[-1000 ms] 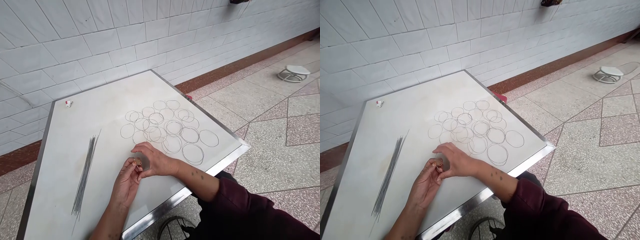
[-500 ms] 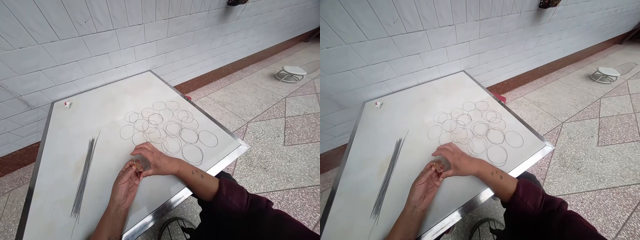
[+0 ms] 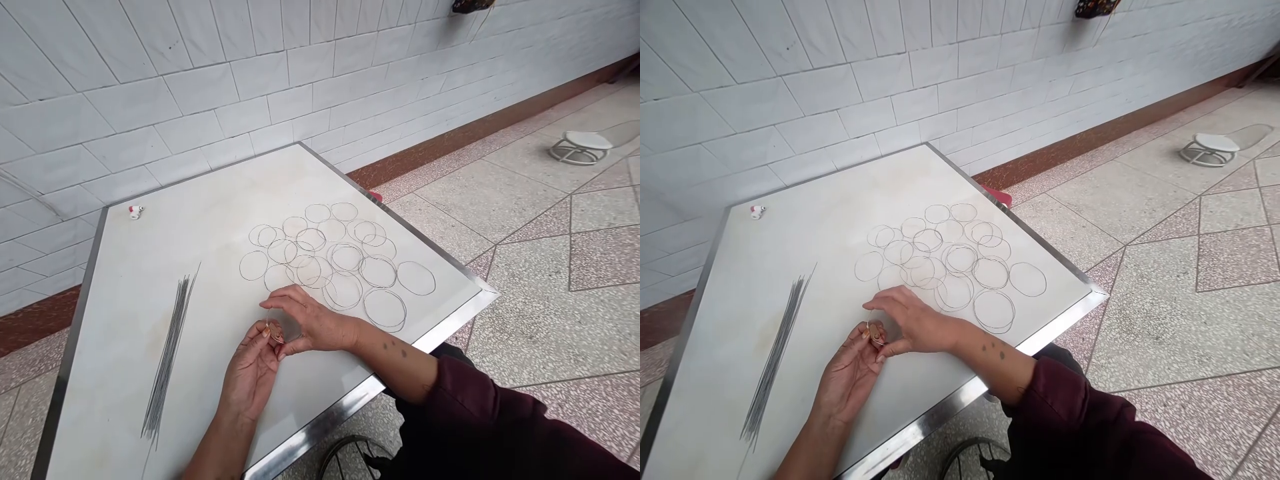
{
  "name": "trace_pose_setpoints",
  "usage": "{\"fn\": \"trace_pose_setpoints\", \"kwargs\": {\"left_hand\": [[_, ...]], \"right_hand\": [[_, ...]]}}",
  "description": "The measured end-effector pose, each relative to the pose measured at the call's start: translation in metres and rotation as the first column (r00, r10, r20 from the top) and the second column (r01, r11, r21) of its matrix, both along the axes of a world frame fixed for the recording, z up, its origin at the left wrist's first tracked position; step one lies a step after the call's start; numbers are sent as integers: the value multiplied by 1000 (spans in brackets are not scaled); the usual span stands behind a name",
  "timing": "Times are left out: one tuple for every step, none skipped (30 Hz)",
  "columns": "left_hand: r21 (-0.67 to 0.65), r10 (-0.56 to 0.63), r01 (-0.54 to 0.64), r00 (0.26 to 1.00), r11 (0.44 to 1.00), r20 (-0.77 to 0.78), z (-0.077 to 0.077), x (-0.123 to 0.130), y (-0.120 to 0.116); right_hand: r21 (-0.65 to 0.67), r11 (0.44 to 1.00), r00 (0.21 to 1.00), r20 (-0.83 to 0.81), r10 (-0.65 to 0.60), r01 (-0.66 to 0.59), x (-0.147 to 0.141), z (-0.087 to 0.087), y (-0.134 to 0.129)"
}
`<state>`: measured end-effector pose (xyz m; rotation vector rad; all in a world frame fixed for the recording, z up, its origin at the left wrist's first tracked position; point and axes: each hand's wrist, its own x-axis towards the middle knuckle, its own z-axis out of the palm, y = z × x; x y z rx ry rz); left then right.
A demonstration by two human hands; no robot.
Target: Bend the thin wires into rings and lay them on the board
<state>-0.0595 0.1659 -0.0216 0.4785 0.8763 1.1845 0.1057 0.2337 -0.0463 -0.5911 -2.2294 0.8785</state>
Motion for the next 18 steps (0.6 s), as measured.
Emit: {"fn": "trace_pose_setpoints", "kwargs": {"left_hand": [[1, -4, 4, 1000, 1000, 7, -1, 0, 0], [1, -7, 7, 1000, 1000, 14, -1, 0, 0], [1, -9, 9, 1000, 1000, 18, -1, -1, 0], [0, -12, 12, 1000, 1000, 21, -1, -1, 0], [-2, -15, 15, 1000, 1000, 21, -1, 0, 0], [-4, -19, 19, 1000, 1000, 20, 0, 0, 0], [-5, -19, 20, 1000, 1000, 19, 0, 0, 0], [-7, -15, 16, 1000, 1000, 19, 0, 0, 0], [-10, -8, 8, 1000, 1000, 22, 0, 0, 0], [-15, 4, -3, 1000, 1000, 28, 0, -1, 0], [-23, 18, -17, 999, 1000, 37, 0, -1, 0], [-32, 32, -31, 998, 999, 51, -1, -2, 0], [-38, 44, -41, 997, 998, 69, -2, -3, 0], [-41, 51, -48, 995, 998, 89, -3, -4, 0], [-39, 56, -52, 993, 998, 107, -4, -5, 0], [-33, 60, -57, 991, 998, 123, -5, -6, 0], [-25, 66, -63, 989, 998, 135, -5, -7, -1], [-18, 72, -70, 987, 997, 142, -6, -7, 0]], "right_hand": [[7, 1000, 1000, -2, 7, -7, 0, 0, 0], [11, 1000, 1000, 2, 14, -14, 0, 0, 0], [11, 1000, 1000, 8, 21, -21, 0, 0, 0], [7, 1000, 1000, 16, 26, -26, 0, 1, 0], [1, 1000, 999, 23, 29, -29, 0, 1, 1], [-5, 1000, 999, 28, 28, -28, 0, 1, 1], [-9, 1000, 999, 30, 24, -24, 0, 1, 1], [-13, 1000, 999, 31, 18, -17, 0, 0, 1], [-16, 1000, 999, 32, 11, -10, 0, 0, 1], [-21, 1000, 1000, 30, 3, -2, 0, -1, 0], [-28, 1000, 1000, 22, -7, 8, 0, -1, 0], [-38, 999, 1000, 11, -17, 18, -1, -2, 0], [-50, 998, 1000, -8, -29, 28, -1, -3, 0], [-61, 997, 999, -36, -41, 38, -1, -4, 0], [-72, 996, 996, -70, -51, 46, -2, -5, 0], [-79, 996, 992, -109, -56, 48, -3, -6, 0], [-83, 996, 987, -147, -56, 44, -3, -7, 1], [-89, 995, 982, -179, -53, 38, -4, -8, 1]]}}
